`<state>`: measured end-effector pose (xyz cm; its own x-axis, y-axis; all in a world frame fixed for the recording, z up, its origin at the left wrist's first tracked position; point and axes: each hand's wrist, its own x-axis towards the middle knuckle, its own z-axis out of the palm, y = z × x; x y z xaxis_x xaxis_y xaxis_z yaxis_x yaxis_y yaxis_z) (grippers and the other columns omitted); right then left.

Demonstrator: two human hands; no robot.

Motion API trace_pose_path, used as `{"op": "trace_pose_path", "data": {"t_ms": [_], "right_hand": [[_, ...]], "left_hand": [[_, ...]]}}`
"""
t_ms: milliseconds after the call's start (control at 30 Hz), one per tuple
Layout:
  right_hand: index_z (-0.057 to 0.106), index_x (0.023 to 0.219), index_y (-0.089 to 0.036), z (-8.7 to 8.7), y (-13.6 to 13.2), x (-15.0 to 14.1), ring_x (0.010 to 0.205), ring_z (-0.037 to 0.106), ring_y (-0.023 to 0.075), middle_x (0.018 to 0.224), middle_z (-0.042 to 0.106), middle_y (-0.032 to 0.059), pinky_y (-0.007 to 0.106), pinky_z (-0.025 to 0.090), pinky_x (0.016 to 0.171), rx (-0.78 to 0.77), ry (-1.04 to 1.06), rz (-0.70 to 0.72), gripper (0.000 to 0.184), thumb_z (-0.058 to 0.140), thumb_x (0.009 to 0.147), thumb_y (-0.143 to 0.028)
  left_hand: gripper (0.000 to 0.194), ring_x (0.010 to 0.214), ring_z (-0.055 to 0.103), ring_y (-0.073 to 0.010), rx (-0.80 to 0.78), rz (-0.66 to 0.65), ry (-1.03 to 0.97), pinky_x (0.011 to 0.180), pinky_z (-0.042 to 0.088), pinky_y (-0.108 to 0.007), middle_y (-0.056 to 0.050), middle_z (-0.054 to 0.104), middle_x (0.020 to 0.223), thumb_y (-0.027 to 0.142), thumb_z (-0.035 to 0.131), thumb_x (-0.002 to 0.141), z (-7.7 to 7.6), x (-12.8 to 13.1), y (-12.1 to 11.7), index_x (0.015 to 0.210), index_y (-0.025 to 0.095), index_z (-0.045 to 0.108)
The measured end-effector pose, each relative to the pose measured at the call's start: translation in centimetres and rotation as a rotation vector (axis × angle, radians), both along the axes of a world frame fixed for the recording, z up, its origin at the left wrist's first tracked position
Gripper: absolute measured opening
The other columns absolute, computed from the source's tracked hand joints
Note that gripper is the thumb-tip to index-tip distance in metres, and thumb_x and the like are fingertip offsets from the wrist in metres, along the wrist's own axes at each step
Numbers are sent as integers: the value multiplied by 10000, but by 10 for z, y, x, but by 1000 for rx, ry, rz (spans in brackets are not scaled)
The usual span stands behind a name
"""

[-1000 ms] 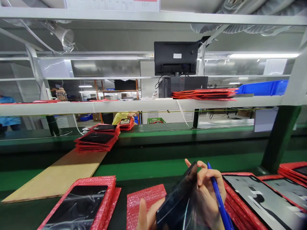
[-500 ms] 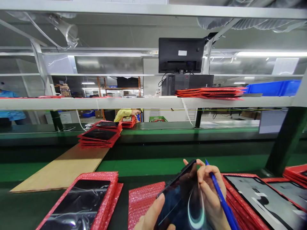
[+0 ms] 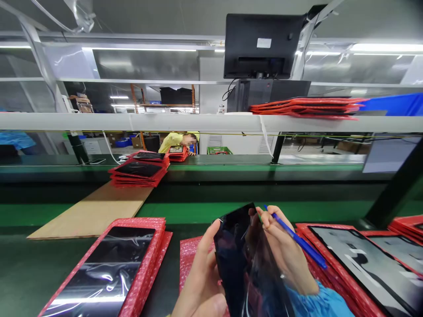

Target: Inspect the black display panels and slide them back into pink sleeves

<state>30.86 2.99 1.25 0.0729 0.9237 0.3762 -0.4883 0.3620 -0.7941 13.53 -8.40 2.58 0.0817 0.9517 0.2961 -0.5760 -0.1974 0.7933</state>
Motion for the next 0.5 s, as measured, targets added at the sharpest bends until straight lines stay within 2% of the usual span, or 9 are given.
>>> {"op": "trace_pose_path", "data": {"t_ms": [133, 233, 400, 500], "right_hand": [[575, 791, -254, 0, 1, 1, 849, 624, 183, 630, 547, -67, 406, 349, 1075, -95, 46, 41, 283, 789, 606, -236], [600, 822, -251, -1, 0, 1, 873, 659, 190, 682, 615, -50, 361, 463, 989, -201, 97, 34, 285, 786, 607, -235], [626, 788, -242, 4, 0, 0, 870, 693, 191, 764, 696, -32, 293, 563, 852, -342, 176, -27, 312, 784, 526, -182], [628, 812, -216, 10, -1, 1, 808, 698, 155, 768, 721, -17, 212, 576, 754, -410, 199, -16, 374, 743, 476, -97]], "left_hand": [[632, 756, 616, -167, -36, -85, -62, 731, 480, -319, -4, 659, 1024, 450, 696, 704, 13, -5, -1, 1305, 461, 499], [637, 772, 621, -150, -57, -108, -121, 692, 458, -265, 7, 669, 1030, 370, 669, 726, 20, -6, -2, 1324, 459, 471], [606, 681, 608, -108, -190, -46, -201, 661, 451, -218, 28, 675, 887, 302, 635, 780, 26, -9, 3, 1336, 452, 448], [513, 591, 551, -66, -261, 8, -196, 727, 452, -210, 62, 628, 765, 271, 573, 856, 27, -11, 8, 1322, 457, 464]]}}
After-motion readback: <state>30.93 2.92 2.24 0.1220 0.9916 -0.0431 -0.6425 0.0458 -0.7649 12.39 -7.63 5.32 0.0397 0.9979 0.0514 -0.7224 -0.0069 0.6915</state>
